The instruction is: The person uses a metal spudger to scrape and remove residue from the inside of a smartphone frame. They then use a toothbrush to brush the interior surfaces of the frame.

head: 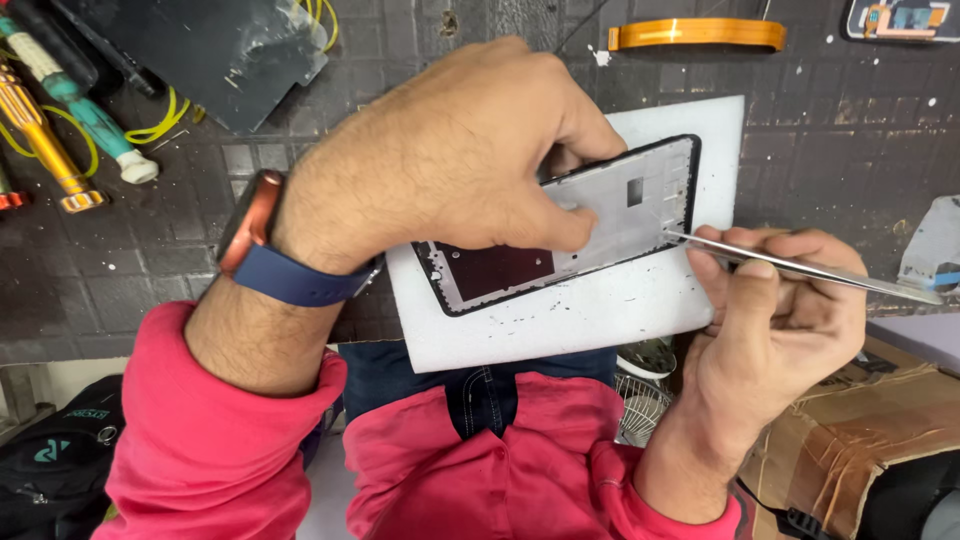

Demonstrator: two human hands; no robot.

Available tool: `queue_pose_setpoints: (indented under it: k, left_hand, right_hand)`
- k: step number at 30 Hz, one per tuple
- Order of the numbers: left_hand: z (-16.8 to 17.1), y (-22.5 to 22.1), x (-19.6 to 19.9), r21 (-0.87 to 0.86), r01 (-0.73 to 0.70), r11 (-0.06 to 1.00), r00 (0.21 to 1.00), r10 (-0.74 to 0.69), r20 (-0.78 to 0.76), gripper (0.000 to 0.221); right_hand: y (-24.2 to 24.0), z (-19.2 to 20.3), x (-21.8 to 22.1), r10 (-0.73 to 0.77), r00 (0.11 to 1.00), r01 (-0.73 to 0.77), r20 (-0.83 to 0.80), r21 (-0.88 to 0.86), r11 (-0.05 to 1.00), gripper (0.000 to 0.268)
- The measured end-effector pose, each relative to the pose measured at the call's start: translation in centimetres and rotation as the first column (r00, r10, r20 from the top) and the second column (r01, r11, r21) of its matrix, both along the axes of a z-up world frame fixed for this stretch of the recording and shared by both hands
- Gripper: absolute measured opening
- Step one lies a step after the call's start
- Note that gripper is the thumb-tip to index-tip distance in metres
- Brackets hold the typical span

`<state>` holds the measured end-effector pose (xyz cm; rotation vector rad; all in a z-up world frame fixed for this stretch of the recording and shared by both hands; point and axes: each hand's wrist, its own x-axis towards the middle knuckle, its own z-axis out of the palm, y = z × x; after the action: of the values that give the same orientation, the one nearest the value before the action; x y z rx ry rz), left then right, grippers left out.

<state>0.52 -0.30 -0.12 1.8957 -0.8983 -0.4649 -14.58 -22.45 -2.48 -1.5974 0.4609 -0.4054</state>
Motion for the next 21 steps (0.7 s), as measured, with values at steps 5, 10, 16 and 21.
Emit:
queue_pose_setpoints:
  k: [5, 10, 16, 21]
  left_hand:
    - [-0.3, 0.3, 0.3, 0.081, 0.057, 0.995, 0.996, -0.051, -0.075, 0.031]
    - [-0.4, 0.4, 0.4, 0.033, 0.059, 0.998, 0.995, -0.057, -0.077, 0.033]
    - [-0.3, 0.1, 0.6, 0.020, 0.052, 0.998, 0.994, -0.050, -0.094, 0.036]
    - [0.3, 0.0, 1.0, 0.044, 0.033, 0.998, 0.981, -0.024, -0.191, 0.039]
  right_hand:
    - [0.2, -0.1, -0.3, -0.026, 1.000, 0.026, -0.001, -0.001, 1.000, 0.015]
    - [0.3, -0.3, -0.1, -0.026, 0.997, 0.020, 0.071, 0.077, 0.997, 0.016]
    - [0.0, -0.9, -0.2, -0.106, 0.973, 0.050, 0.206, 0.261, 0.964, 0.012]
    - [-0.2, -1.5, -0.5, -0.062, 0.973, 0.017, 0.221, 0.200, 0.980, 0.025]
